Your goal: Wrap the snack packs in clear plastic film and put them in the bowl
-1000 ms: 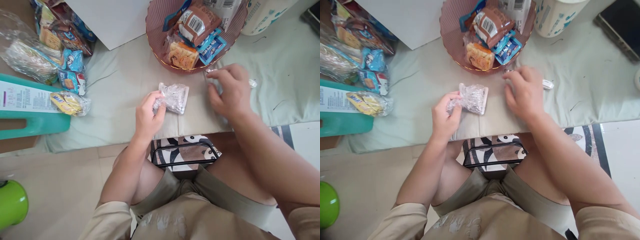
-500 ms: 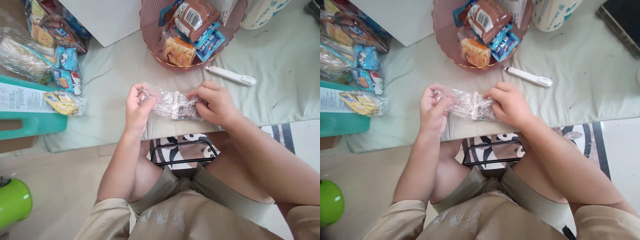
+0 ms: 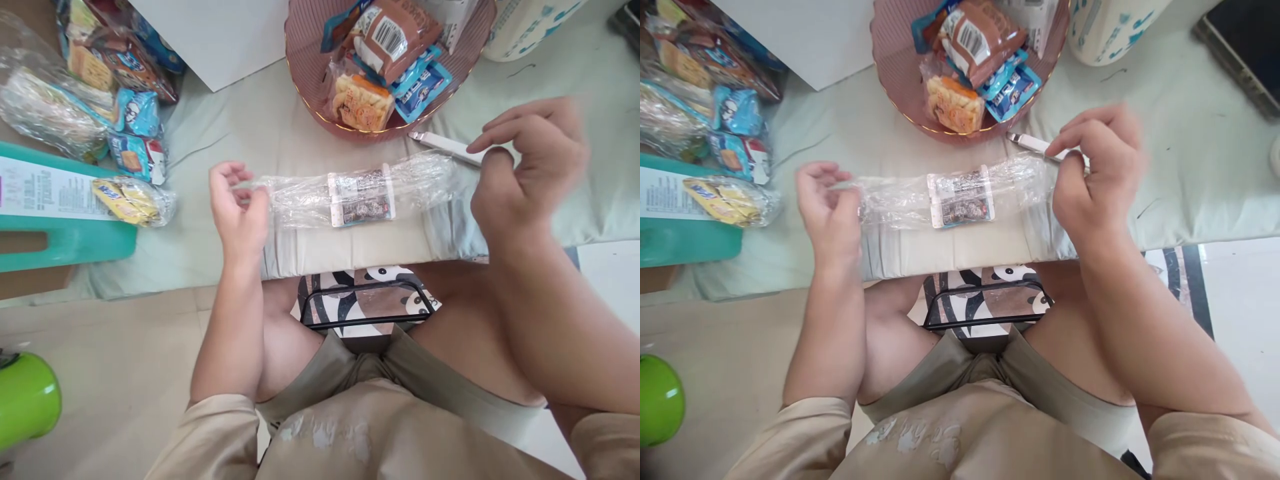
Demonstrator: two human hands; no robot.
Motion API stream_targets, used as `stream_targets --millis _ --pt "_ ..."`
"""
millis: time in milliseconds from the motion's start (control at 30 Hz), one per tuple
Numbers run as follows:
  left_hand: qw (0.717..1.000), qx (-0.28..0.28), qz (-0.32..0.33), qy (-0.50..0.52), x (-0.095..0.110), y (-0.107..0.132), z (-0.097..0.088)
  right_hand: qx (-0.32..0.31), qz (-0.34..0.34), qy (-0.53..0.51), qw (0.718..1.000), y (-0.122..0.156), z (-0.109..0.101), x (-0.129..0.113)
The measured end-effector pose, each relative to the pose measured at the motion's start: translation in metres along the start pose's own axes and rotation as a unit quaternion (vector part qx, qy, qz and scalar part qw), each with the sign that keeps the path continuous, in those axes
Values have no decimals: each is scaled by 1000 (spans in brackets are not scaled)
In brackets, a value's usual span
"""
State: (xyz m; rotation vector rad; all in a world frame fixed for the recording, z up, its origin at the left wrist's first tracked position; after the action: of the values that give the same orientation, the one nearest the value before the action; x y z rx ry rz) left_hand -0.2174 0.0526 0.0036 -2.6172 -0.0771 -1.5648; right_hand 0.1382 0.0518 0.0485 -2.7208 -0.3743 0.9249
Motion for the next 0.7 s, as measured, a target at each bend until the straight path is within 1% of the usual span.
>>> stream_targets --millis 33,67,100,167,200,233,267,333,400,467,500,533,600,633,667,700 --pt "998 12 45 -47 11 3 -1 -11 -20 -7 1000 0 3 -9" --pt "991 12 92 -94 21 7 2 -44 -48 -11 998 0 9 -18" --pt "981 -3 136 -137 31 10 8 -90 -75 -8 993 0 20 -26" --pt "955 -81 196 -209 40 15 29 -179 -118 11 977 2 41 -34" --pt "943 -112 209 -233 39 16 38 -202 -133 22 970 4 48 -35" --pt "936 -132 212 -249 37 16 43 -213 -146 31 965 5 54 -35" --pt "932 -141 211 -260 35 16 47 -218 -161 36 962 6 57 -35" --pt "925 -134 228 -271 35 15 47 -214 -192 40 957 9 59 -37" --pt "913 -98 293 -265 47 20 42 -210 -200 43 956 10 56 -39" --pt "894 -57 373 -241 64 30 35 -214 -194 40 957 11 53 -42" --pt "885 -45 404 -226 72 35 32 -219 -190 36 956 11 52 -45" --pt "880 -45 423 -212 79 39 30 -225 -191 32 955 12 50 -47" --pt "881 -69 425 -197 86 43 32 -221 -206 26 953 14 47 -53" --pt "888 -79 412 -190 87 43 33 -199 -210 28 957 14 43 -55" --pt "899 -83 392 -179 85 41 33 -162 -205 33 965 14 37 -55" --pt "914 -79 365 -162 82 38 31 -110 -192 41 974 15 30 -54"
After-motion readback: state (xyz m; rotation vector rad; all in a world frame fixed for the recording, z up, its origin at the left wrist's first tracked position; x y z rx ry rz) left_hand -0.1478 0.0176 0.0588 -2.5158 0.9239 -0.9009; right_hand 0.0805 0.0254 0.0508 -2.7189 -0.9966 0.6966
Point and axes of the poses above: each hand's wrist, its own y-axis away from the middle knuckle, its own z-axis out of the palm, x = y × z, the point moved 8 cm from there along -y, towards the middle knuckle, and after that the axes turned 13 degrees about -x, right-handed, at the moved point
